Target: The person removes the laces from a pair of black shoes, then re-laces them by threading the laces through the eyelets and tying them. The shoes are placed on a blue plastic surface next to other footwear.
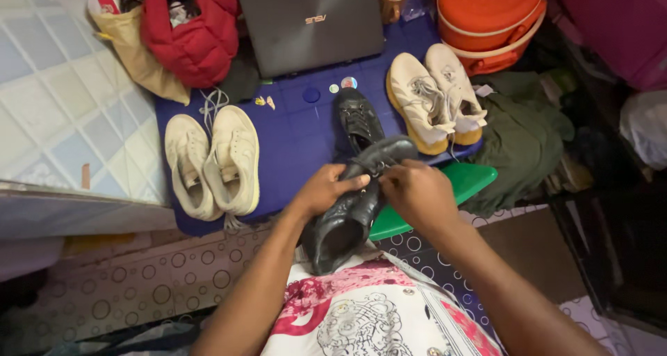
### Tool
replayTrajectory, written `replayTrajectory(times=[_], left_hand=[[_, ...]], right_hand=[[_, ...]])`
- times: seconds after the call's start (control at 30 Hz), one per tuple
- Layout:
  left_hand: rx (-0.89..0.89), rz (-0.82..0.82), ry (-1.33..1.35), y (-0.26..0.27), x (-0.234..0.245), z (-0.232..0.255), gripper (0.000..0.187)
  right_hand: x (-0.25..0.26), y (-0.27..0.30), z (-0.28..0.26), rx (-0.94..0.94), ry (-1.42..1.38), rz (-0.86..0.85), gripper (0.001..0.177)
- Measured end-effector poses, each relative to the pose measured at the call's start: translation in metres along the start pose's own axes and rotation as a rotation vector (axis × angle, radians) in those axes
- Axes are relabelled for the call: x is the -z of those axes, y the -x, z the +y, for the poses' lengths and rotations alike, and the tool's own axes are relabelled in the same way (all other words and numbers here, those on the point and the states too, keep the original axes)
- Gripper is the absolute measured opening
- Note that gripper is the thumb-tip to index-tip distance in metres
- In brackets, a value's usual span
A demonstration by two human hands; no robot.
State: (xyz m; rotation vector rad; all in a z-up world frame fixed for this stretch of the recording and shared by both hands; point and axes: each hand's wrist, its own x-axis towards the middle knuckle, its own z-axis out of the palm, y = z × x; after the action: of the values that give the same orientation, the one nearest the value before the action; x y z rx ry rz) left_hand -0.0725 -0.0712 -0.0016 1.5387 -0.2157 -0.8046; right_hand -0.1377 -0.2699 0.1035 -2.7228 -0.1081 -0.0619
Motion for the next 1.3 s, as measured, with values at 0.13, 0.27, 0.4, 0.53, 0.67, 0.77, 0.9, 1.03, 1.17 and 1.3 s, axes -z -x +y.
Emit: replayTrajectory(times=[0.13,0.27,0.4,0.53,0.67,0.77,0.9,1.03,1.17,1.3], left_hand=[[-0.03,0.015,-0.141,-0.009,-0.009,-0.006,0.048],[0.027,0.046,-0.067,-0.004,-0.006,-0.006,0.046],[-0.009,0.031,0.055,-0.005,0.0,0.001,0.042],[0.035,0.032,0.088,-0.002,0.008,-0.002,0.042],[-0.009,-0.011,-0.009,-0.006,0.022,-0.001,0.044],[0.039,-0.051,0.046,-0.005,0.026,0.0,0.043],[0.066,-0.054,0.014,-0.004,0.04,0.004,0.044],[0.041,-0.128,0.071,-0.012,0.052,0.008,0.044],[0.09,-0.145,0.132,-0.019,0.063,0.006,0.044],[0.075,-0.13,0.075,-0.024,0.084,0.007,0.044]], right_hand=[[-0.004,-0.004,0.008,0.017,-0.02,0.027,0.018],[-0.009,-0.002,0.001,0.035,0.117,0.137,0.02],[-0.004,-0.007,0.001,0.097,0.206,0.192,0.019],[-0.012,-0.013,0.0,0.045,-0.092,0.091,0.015],[-0.018,-0.029,0.005,-0.157,-0.306,-0.151,0.014],[-0.015,-0.033,0.011,-0.213,-0.446,-0.302,0.011],[-0.012,-0.034,0.005,-0.173,-0.521,-0.25,0.012],[-0.013,-0.033,-0.015,-0.028,-0.352,-0.061,0.014],[-0.012,-0.034,-0.03,-0.001,-0.246,-0.077,0.013],[-0.025,-0.036,-0.046,-0.066,-0.384,0.019,0.013]])
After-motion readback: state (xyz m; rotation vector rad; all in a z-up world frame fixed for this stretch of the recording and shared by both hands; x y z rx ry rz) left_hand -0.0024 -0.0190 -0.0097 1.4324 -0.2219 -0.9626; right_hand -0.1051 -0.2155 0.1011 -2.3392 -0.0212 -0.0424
